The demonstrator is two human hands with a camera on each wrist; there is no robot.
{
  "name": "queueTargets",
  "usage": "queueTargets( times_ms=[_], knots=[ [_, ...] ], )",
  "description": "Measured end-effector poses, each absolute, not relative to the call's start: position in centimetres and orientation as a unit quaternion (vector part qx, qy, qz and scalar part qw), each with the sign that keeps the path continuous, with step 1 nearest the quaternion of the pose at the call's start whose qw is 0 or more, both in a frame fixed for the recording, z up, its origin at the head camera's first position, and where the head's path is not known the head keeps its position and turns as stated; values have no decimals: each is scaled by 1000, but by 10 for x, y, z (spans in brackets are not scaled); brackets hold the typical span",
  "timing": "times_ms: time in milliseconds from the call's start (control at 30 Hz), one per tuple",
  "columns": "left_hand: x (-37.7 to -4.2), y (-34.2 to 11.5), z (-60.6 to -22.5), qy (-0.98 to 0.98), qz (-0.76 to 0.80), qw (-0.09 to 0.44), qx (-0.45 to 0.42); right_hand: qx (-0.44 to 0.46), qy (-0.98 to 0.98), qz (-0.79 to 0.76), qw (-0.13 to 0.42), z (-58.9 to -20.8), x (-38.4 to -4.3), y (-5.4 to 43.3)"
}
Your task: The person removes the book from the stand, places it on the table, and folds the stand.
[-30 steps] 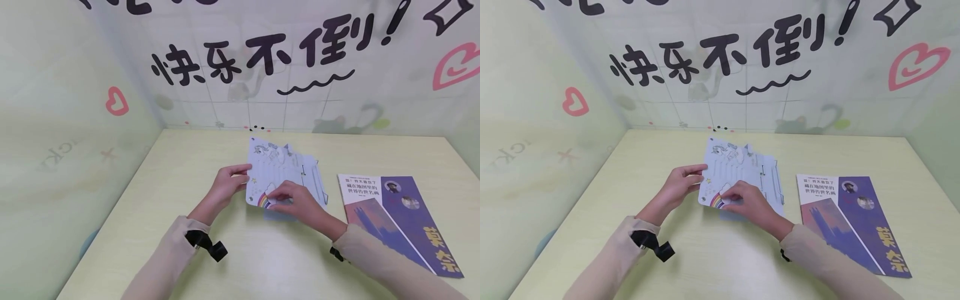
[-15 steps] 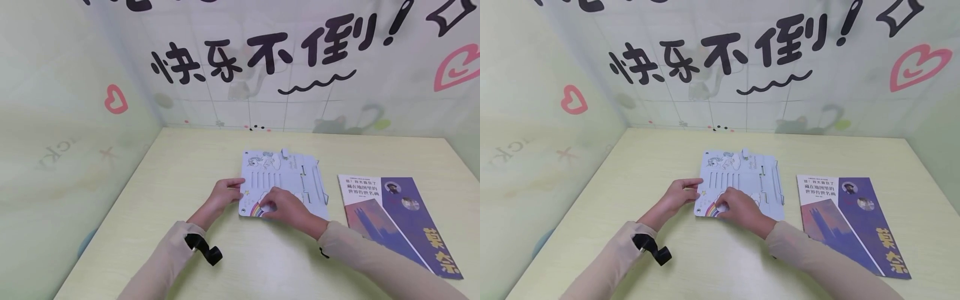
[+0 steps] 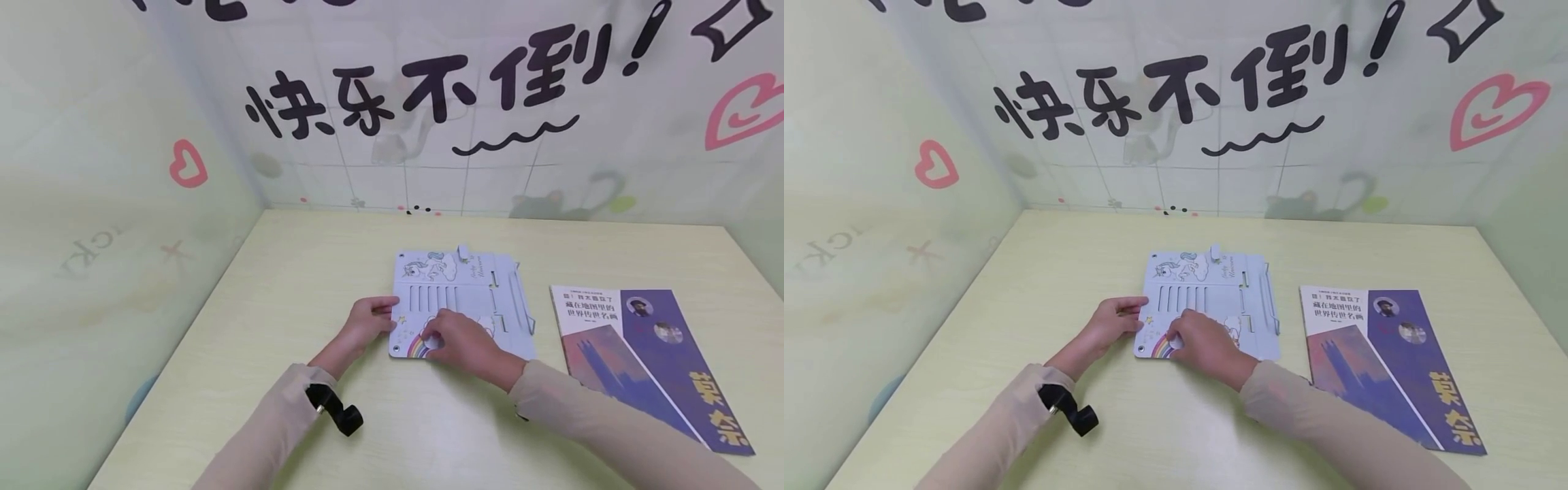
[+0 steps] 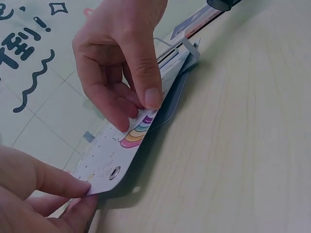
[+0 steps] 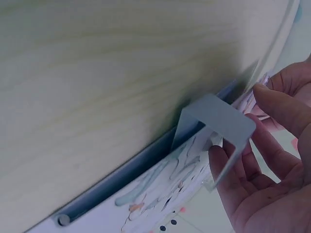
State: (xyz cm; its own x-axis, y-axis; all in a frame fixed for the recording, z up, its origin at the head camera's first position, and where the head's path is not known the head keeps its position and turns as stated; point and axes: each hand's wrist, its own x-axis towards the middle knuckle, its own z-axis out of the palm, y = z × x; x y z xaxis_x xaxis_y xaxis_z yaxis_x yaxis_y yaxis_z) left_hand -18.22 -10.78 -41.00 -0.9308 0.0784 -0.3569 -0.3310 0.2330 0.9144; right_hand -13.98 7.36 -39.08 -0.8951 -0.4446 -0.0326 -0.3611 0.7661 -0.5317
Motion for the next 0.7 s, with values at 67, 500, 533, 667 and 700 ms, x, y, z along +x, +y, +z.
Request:
queueTargets(
  times_ms=[67, 500, 533, 667, 700],
  knots=[
    [-181, -107, -411, 766, 616, 167, -79, -205, 935, -275, 85, -388, -141, 79],
    [-181, -110, -415, 758, 627, 163, -71, -133, 929, -346, 13, -362, -142, 180],
    [-182, -110, -415, 758, 627, 163, -71, -120, 932, -343, 13, -361, -140, 188],
    [-181, -110, -416, 756, 629, 163, -74, -85, 938, -334, 21, -368, -135, 213],
    [-181, -110, -416, 756, 630, 163, -73, -80, 939, -333, 25, -371, -134, 217]
  ],
)
